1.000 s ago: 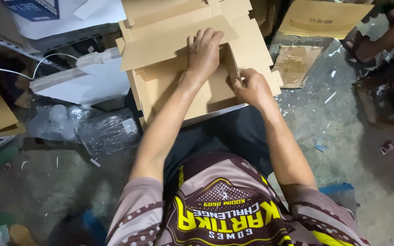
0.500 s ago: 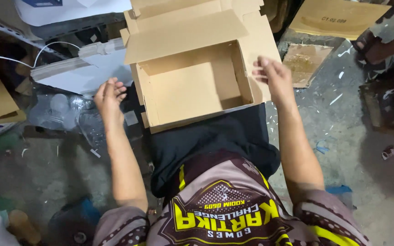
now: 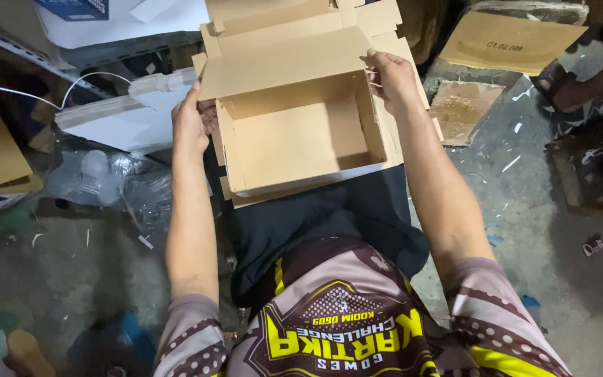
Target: Assembling a cardboard box from a flat template and inserting a white liner.
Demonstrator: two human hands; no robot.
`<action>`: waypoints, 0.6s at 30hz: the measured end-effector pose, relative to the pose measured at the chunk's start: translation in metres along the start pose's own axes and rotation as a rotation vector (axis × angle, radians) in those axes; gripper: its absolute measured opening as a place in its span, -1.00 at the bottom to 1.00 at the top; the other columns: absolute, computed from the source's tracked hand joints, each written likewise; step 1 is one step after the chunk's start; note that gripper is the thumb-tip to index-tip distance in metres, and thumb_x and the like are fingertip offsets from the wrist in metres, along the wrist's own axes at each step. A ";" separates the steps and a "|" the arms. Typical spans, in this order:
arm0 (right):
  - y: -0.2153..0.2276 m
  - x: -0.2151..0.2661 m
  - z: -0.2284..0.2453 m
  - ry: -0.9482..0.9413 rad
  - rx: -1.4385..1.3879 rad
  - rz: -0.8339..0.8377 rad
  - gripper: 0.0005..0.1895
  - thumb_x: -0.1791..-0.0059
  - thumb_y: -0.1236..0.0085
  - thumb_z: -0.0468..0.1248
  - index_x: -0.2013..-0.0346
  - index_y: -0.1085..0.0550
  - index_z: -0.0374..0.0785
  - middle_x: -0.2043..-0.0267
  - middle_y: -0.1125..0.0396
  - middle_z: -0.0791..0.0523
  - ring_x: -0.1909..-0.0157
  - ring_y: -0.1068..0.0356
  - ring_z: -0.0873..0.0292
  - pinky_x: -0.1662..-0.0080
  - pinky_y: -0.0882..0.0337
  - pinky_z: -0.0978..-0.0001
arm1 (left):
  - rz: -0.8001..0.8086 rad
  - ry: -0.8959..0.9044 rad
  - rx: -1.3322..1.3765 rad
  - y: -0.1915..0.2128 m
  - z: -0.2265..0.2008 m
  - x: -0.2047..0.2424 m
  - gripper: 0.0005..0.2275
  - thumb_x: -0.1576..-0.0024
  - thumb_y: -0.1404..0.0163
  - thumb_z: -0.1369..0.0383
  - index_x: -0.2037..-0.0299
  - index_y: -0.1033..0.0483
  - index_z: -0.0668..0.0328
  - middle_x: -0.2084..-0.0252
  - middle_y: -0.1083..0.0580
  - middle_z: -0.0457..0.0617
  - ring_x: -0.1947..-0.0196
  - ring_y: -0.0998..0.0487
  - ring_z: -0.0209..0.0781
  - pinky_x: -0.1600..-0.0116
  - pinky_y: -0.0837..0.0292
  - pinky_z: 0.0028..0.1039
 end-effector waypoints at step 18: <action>0.023 0.040 0.008 0.351 -0.050 0.191 -0.98 -0.09 -0.13 -0.27 0.24 -0.48 -0.10 0.48 -0.19 0.31 0.37 -0.14 0.43 0.11 -0.35 0.58 | 0.273 -0.287 0.035 0.005 -0.013 0.026 -0.41 -0.16 -0.11 0.35 -0.44 -0.25 0.14 0.01 -0.59 -0.03 0.14 -0.60 -0.27 0.11 -0.55 -0.58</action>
Point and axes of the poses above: each hand's wrist, its own x-axis away from the middle knuckle, its own y-axis out of the back of the hand, z = x × y, the point moved 3 cm from there along -x, towards the middle knuckle
